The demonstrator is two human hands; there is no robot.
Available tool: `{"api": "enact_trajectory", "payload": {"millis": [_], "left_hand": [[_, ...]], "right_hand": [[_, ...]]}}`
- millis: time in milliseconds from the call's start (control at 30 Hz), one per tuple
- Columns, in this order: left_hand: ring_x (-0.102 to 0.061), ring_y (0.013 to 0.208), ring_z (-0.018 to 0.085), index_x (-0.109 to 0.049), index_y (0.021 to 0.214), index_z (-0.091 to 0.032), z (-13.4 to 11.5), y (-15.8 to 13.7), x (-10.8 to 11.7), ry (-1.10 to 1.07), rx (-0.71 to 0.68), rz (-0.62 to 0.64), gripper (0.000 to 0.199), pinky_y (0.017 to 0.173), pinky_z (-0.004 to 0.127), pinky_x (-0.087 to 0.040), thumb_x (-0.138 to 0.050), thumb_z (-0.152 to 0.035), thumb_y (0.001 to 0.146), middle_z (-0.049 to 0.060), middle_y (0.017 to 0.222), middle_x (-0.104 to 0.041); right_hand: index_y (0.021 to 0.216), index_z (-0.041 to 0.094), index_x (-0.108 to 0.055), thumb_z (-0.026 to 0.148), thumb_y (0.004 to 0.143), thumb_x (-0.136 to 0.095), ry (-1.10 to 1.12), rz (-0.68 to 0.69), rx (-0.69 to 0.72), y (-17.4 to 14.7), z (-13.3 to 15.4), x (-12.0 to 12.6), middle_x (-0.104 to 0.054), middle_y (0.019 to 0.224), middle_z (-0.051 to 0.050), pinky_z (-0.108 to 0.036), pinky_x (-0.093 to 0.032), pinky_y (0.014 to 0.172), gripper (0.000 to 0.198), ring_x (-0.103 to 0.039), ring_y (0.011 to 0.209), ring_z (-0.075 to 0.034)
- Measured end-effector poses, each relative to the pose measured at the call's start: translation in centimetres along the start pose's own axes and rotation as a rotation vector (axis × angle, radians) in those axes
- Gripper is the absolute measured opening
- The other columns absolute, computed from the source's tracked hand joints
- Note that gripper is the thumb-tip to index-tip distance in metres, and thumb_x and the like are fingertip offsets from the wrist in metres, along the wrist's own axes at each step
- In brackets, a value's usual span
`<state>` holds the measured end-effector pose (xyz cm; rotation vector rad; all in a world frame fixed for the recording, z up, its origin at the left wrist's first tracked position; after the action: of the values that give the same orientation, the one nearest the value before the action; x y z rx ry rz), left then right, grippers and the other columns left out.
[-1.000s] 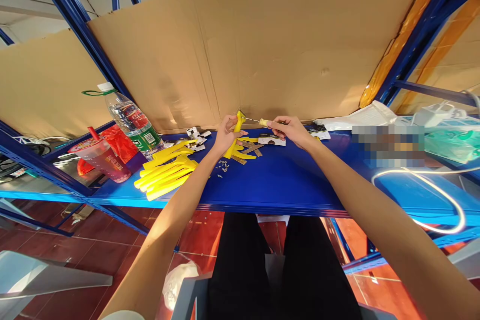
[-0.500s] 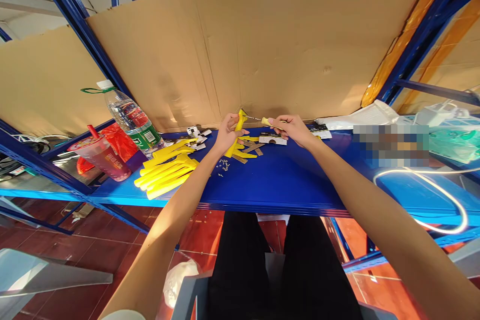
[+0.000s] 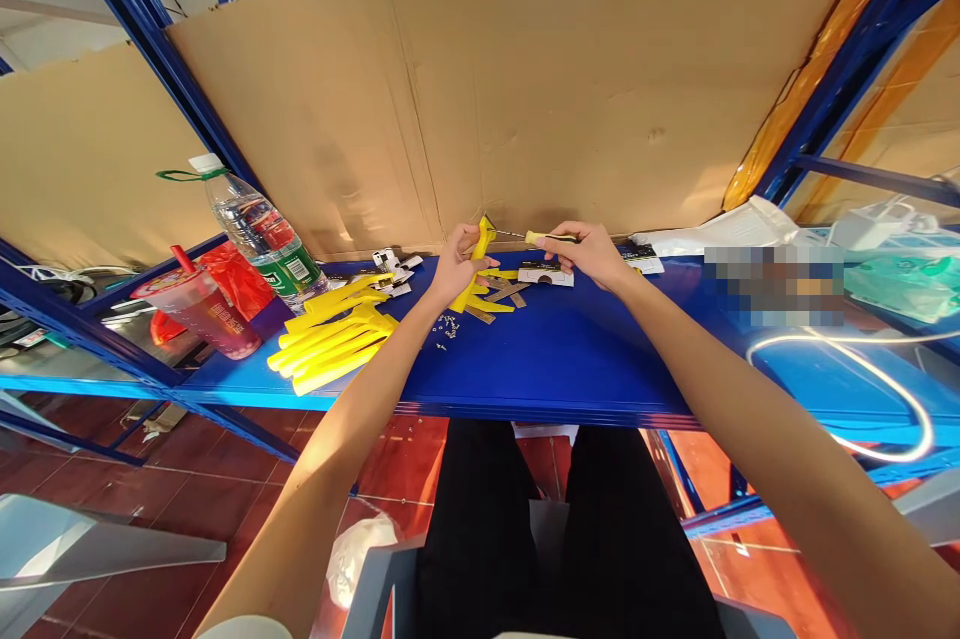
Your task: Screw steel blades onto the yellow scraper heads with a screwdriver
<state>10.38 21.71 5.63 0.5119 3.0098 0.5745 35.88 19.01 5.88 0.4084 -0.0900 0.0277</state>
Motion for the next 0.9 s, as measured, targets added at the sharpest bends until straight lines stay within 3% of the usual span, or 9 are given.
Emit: {"api": "enact_trajectory", "payload": {"millis": [167, 267, 400, 533, 733, 900], "left_hand": [[-0.085, 0.102, 0.029, -0.054, 0.123, -0.028, 0.37, 0.08, -0.06, 0.012, 0.012, -0.006, 0.062, 0.059, 0.029, -0.069, -0.086, -0.017, 0.071, 0.013, 0.163, -0.064], [-0.085, 0.101, 0.028, -0.055, 0.124, -0.028, 0.46, 0.07, -0.04, 0.008, 0.018, -0.014, 0.064, 0.058, 0.029, -0.068, -0.088, -0.017, 0.070, 0.012, 0.161, -0.065], [-0.085, 0.105, 0.030, -0.055, 0.123, -0.028, 0.48, 0.08, -0.11, -0.002, 0.020, -0.006, 0.063, 0.059, 0.028, -0.068, -0.087, -0.016, 0.071, 0.011, 0.160, -0.067], [-0.084, 0.107, 0.030, -0.056, 0.124, -0.029, 0.56, 0.06, -0.15, 0.001, 0.019, -0.010, 0.063, 0.062, 0.028, -0.069, -0.088, -0.017, 0.071, 0.011, 0.161, -0.066], [-0.084, 0.100, 0.026, -0.056, 0.124, -0.028, 0.39, -0.13, -0.40, 0.012, 0.010, 0.010, 0.062, 0.056, 0.024, -0.066, -0.087, -0.018, 0.072, 0.010, 0.160, -0.067], [-0.084, 0.102, 0.028, -0.053, 0.124, -0.028, 0.00, -0.14, -0.33, -0.017, 0.016, -0.013, 0.063, 0.057, 0.026, -0.066, -0.085, -0.017, 0.071, 0.010, 0.160, -0.067]], "right_hand": [[0.084, 0.019, -0.079, 0.076, 0.067, -0.105, 0.042, -0.009, -0.071, -0.03, -0.17, 0.22, -0.072, 0.075, -0.004, -0.026, -0.037, 0.040, 0.065, -0.039, 0.048, -0.006], [0.097, 0.021, -0.077, 0.068, 0.058, -0.112, 0.042, -0.002, -0.091, -0.04, -0.31, 0.10, -0.076, 0.086, -0.003, -0.025, -0.041, 0.039, 0.070, -0.047, 0.047, -0.006], [0.089, 0.023, -0.069, 0.055, 0.049, -0.118, 0.069, 0.008, -0.033, 0.00, -0.05, -0.09, -0.076, 0.090, 0.000, -0.026, -0.048, 0.042, 0.071, -0.056, 0.049, -0.008], [0.082, 0.021, -0.072, 0.059, 0.054, -0.115, 0.056, -0.063, 0.025, 0.04, 0.59, 0.45, -0.078, 0.085, -0.004, -0.029, -0.048, 0.044, 0.064, -0.053, 0.049, -0.008], [0.085, 0.021, -0.073, 0.078, 0.066, -0.105, 0.118, -0.068, -0.110, -0.07, 0.20, 0.28, -0.076, 0.075, -0.007, -0.028, -0.039, 0.041, 0.068, -0.037, 0.047, -0.007], [0.093, 0.024, -0.066, 0.060, 0.053, -0.116, 0.186, -0.023, -0.123, -0.14, -0.13, -0.21, -0.069, 0.090, 0.002, -0.024, -0.036, 0.040, 0.074, -0.037, 0.050, -0.003]]}}
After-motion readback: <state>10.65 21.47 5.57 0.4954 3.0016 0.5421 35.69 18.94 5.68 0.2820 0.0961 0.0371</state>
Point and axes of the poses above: each hand's wrist, its own y-axis towards the middle knuckle, its own x-axis out of the back of the hand, z = x × y, the point moved 6 cm from there along y, towards the middle knuckle
